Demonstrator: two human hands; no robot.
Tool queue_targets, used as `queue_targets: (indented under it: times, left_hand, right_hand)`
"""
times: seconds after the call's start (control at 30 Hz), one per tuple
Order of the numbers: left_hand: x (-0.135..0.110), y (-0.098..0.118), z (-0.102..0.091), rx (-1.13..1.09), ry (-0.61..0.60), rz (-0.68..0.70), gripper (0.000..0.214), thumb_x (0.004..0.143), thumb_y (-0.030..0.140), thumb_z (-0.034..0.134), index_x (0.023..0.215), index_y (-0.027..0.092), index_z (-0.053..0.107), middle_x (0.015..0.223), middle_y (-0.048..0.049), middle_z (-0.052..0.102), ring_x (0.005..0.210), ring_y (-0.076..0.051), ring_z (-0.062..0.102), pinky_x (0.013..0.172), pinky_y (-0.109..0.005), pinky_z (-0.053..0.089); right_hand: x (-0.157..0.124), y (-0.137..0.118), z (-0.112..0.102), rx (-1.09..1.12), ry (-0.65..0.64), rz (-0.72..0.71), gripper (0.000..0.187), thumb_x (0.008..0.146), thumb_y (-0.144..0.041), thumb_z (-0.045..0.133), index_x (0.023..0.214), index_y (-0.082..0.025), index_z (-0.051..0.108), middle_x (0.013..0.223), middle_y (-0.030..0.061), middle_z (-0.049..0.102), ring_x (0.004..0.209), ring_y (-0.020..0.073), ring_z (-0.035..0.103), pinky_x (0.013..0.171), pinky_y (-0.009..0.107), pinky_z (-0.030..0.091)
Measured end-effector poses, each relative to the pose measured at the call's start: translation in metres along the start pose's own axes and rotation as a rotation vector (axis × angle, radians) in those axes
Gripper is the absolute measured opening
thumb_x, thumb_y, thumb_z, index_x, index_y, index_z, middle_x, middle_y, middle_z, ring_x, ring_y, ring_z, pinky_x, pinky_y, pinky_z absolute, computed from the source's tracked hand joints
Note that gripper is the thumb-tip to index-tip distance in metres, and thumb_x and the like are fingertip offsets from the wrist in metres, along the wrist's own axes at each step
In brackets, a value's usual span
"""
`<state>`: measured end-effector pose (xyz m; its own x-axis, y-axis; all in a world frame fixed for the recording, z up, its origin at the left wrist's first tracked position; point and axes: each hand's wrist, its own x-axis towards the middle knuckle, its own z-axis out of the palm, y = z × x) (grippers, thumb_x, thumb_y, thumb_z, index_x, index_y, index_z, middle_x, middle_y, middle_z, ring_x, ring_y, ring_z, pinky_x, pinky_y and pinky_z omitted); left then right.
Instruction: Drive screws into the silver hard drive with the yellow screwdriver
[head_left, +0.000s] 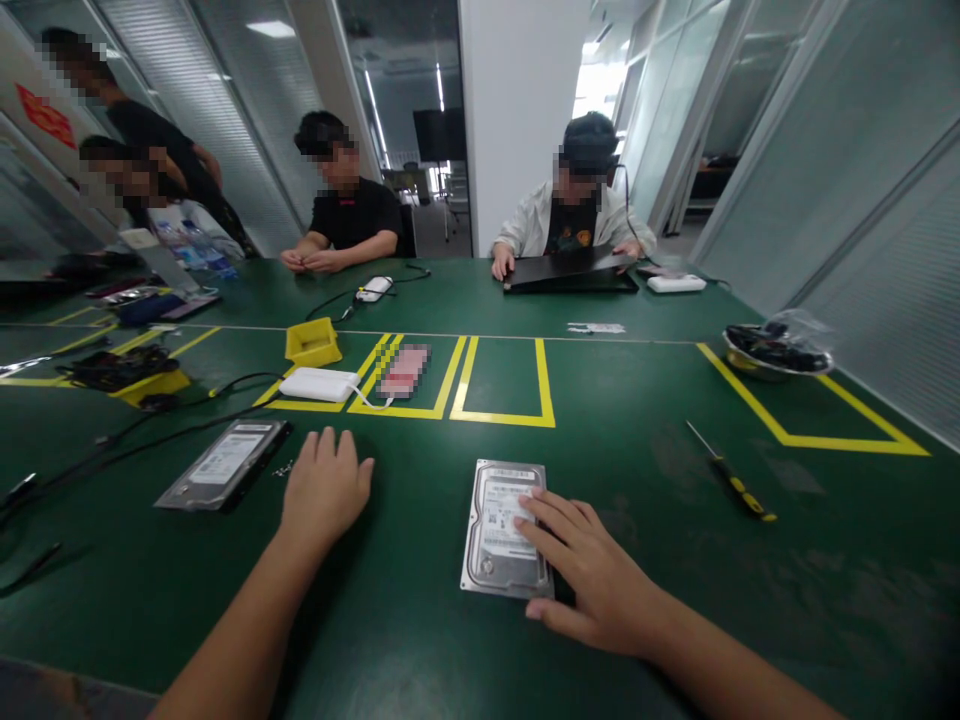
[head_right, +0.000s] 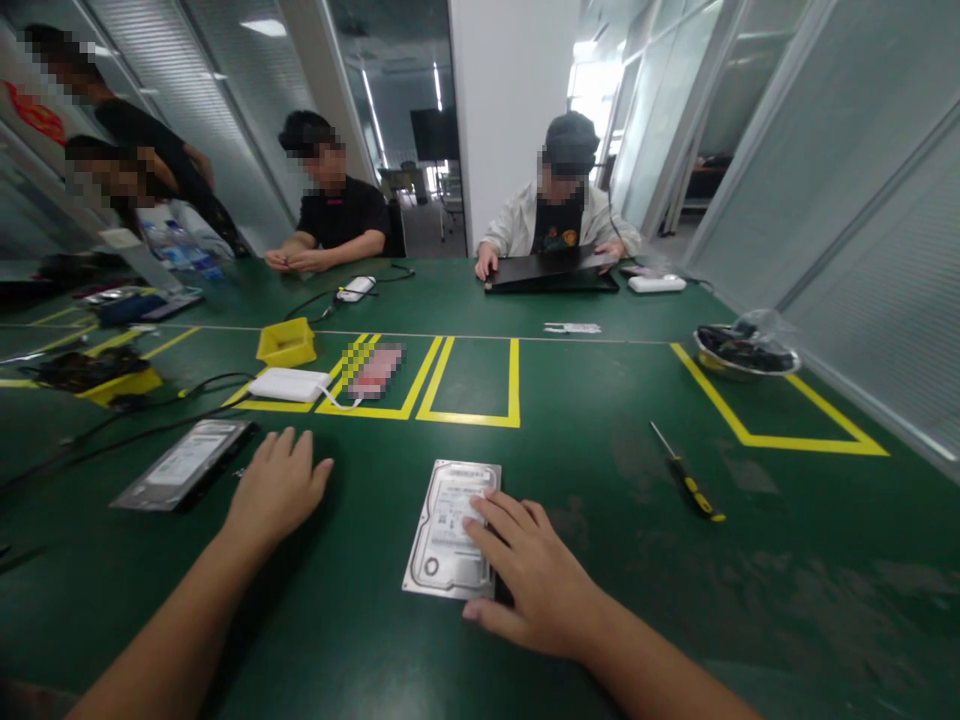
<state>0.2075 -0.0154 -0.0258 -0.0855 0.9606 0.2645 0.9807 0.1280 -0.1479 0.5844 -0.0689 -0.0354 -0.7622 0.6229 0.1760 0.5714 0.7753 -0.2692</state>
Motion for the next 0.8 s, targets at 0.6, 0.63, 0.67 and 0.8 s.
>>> queue_targets:
  times: [0.6, 0.63, 0.67, 0.8]
  left_hand:
    - [-0.005, -0.085, 0.046, 0.003, -0.015, -0.092, 0.054, 0.093, 0.029, 0.034, 0.132, 0.001, 0.057, 0.134, -0.0256, 0.056, 0.124, -0.037, 0.053, 0.106, -0.05, 0.041]
    - [-0.004, -0.087, 0.051, -0.047, -0.016, -0.103, 0.054, 0.092, 0.029, 0.033, 0.131, -0.001, 0.056, 0.134, -0.0258, 0.056, 0.126, -0.036, 0.052, 0.109, -0.049, 0.04]
    - [-0.002, -0.089, 0.055, -0.103, -0.024, -0.119, 0.054, 0.092, 0.028, 0.032, 0.131, -0.002, 0.056, 0.134, -0.0255, 0.056, 0.127, -0.035, 0.051, 0.111, -0.048, 0.039]
    - [0.0, -0.094, 0.068, -0.205, -0.048, -0.158, 0.055, 0.09, 0.023, 0.031, 0.134, -0.002, 0.053, 0.14, -0.023, 0.053, 0.135, -0.033, 0.046, 0.115, -0.047, 0.036]
  right_hand:
    - [-0.003, -0.001, 0.004, 0.034, -0.002, 0.043, 0.073, 0.09, -0.06, 0.055, 0.15, -0.022, 0.039, 0.157, 0.0099, 0.028, 0.144, 0.0304, 0.026, 0.112, 0.051, 0.031]
    - [-0.002, -0.001, 0.004, 0.036, -0.002, 0.047, 0.072, 0.09, -0.059, 0.056, 0.15, -0.022, 0.039, 0.157, 0.0099, 0.028, 0.144, 0.0303, 0.026, 0.112, 0.051, 0.031]
    - [-0.002, -0.001, 0.004, 0.04, -0.002, 0.048, 0.072, 0.09, -0.058, 0.056, 0.15, -0.022, 0.039, 0.157, 0.0101, 0.029, 0.144, 0.0303, 0.026, 0.112, 0.05, 0.031]
    - [-0.002, -0.001, 0.003, 0.052, 0.011, 0.045, 0.071, 0.09, -0.057, 0.057, 0.149, -0.022, 0.04, 0.156, 0.011, 0.03, 0.144, 0.0311, 0.027, 0.112, 0.05, 0.031]
